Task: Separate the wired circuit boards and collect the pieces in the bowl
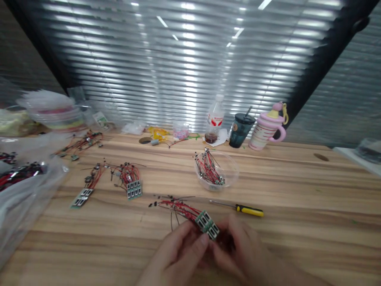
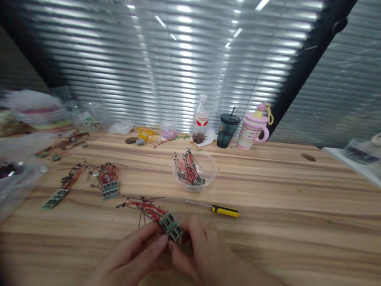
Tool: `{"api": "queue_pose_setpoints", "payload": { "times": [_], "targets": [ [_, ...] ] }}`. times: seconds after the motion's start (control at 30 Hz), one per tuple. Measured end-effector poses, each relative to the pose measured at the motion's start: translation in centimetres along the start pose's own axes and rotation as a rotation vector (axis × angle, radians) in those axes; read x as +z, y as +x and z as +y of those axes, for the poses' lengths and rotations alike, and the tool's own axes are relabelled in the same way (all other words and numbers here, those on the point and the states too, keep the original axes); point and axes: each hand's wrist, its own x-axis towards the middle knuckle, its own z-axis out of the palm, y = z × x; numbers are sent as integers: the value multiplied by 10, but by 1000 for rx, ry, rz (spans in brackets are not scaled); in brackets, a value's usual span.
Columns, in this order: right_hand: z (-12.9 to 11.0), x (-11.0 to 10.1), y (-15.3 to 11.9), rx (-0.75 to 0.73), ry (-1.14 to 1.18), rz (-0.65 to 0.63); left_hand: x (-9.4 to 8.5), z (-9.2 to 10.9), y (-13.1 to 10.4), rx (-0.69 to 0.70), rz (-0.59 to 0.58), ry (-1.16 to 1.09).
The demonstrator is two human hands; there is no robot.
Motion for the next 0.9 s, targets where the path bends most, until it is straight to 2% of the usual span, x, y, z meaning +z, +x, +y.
{"api": "queue_pose_setpoints", "payload": {
  "times": [0.1, 0.2, 0.33, 0.5, 0.63, 0.9],
  "targets": [
    [1, 6, 3, 26, 213, 24, 1, 2, 15, 137, 40, 58],
    [-1, 14, 6, 97, 482, 75, -8, -5, 23, 192, 39, 18],
    [-3, 20, 8, 122, 832, -29, -19, -13, 25, 164, -19, -50],
    [-1, 15, 8, 186, 740, -70, -27, -9, 21, 96, -44, -36],
    [1, 11, 6, 227, 633, -174, -26, 0, 18, 62, -86, 96],
    [6, 9, 1, 179, 666, -279, -28, 4, 19, 65, -222, 298]
  ]
}}
